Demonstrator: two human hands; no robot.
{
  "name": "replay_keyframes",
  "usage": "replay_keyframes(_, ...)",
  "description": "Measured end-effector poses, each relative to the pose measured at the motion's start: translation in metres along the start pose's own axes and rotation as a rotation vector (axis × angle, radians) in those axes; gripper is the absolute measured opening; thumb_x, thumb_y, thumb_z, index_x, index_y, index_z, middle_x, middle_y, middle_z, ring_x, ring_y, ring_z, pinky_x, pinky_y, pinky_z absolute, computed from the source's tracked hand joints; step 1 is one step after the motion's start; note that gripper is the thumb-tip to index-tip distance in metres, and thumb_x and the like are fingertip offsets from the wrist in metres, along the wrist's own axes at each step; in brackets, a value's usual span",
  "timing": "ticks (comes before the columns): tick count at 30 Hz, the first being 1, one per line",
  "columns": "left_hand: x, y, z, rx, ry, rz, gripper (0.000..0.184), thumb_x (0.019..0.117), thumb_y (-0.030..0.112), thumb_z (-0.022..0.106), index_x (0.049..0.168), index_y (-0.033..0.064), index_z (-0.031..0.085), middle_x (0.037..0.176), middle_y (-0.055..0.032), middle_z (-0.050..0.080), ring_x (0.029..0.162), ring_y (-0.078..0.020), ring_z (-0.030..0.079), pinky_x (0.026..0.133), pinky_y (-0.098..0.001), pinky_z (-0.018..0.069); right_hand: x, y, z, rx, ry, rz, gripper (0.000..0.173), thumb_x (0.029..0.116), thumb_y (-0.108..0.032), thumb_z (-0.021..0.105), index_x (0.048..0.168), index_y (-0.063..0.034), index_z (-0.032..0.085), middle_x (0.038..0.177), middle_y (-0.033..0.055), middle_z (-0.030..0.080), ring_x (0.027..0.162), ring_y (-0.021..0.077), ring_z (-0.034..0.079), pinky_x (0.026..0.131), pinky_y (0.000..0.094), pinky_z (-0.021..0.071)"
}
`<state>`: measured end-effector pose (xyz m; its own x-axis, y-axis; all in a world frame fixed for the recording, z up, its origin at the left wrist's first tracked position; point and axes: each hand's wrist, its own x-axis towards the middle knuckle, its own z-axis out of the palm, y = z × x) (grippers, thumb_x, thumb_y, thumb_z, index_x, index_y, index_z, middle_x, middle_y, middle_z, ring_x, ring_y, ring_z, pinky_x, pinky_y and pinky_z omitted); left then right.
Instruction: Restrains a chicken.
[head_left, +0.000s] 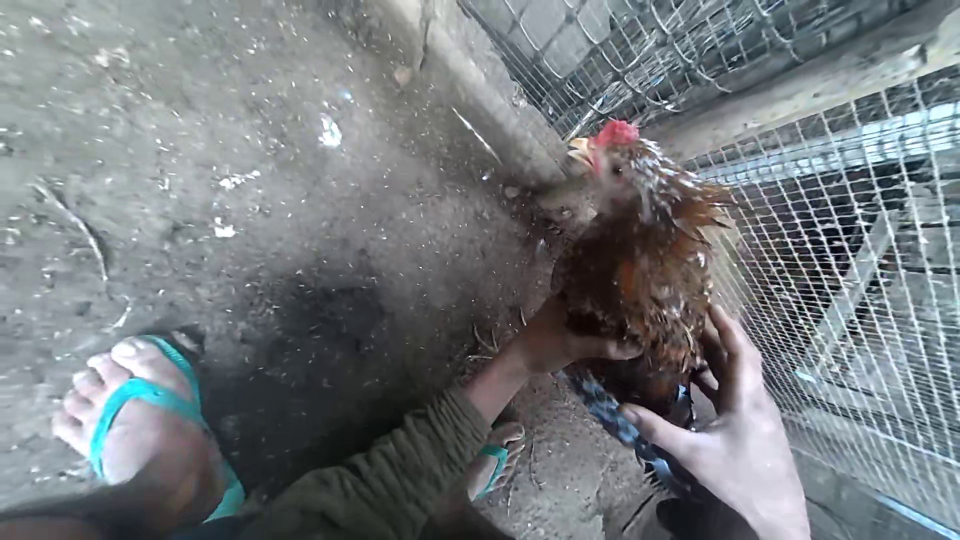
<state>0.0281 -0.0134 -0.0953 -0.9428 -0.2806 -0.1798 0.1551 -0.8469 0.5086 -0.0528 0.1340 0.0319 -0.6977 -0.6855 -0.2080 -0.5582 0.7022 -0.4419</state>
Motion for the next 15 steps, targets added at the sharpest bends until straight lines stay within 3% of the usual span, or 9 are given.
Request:
replay_keyframes(3, -0.004, 0.001, 0.001, 0.000, 0.022, -0.051, 0.050, 0.0717, -0.007, 0.079, 0.116, -0.0015, 0.058, 0.098, 0.0034, 0.072, 0.094, -0.0008, 0.068, 0.090, -0.0220, 0.0573, 0.001, 0.002, 0.011, -0.091, -0.052, 0.055, 0.128, 0.0643, -0.068, 0.080, 0.158, 0.0020, 0.028, 0.146, 0.0219, 0.053, 0.127, 0.0157, 0.059, 0.105, 0.0343, 0.0506)
replay_keyframes(6, -0.007, 0.005, -0.002, 0.025, 0.033, -0.112, 0.065, 0.0720, -0.007, 0.079, 0.129, -0.0064, 0.049, 0.107, -0.0020, 0.069, 0.099, -0.0025, 0.066, 0.093, -0.0230, 0.0558, 0.000, 0.005, 0.013, -0.115, -0.093, 0.051, 0.128, 0.0675, -0.067, 0.079, 0.158, 0.0056, 0.025, 0.145, 0.0262, 0.053, 0.127, 0.0220, 0.059, 0.107, 0.0401, 0.0491)
replay_keyframes(15, -0.006, -0.002, -0.007, 0.005, 0.013, -0.029, 0.059, 0.0703, -0.003, 0.081, 0.122, -0.0027, 0.052, 0.102, 0.0037, 0.070, 0.097, -0.0004, 0.067, 0.091, -0.0221, 0.0564, -0.003, 0.004, 0.007, -0.081, -0.049, 0.015, 0.124, 0.0685, -0.067, 0.079, 0.156, 0.0044, 0.030, 0.143, 0.0271, 0.055, 0.123, 0.0191, 0.062, 0.098, 0.0341, 0.0544)
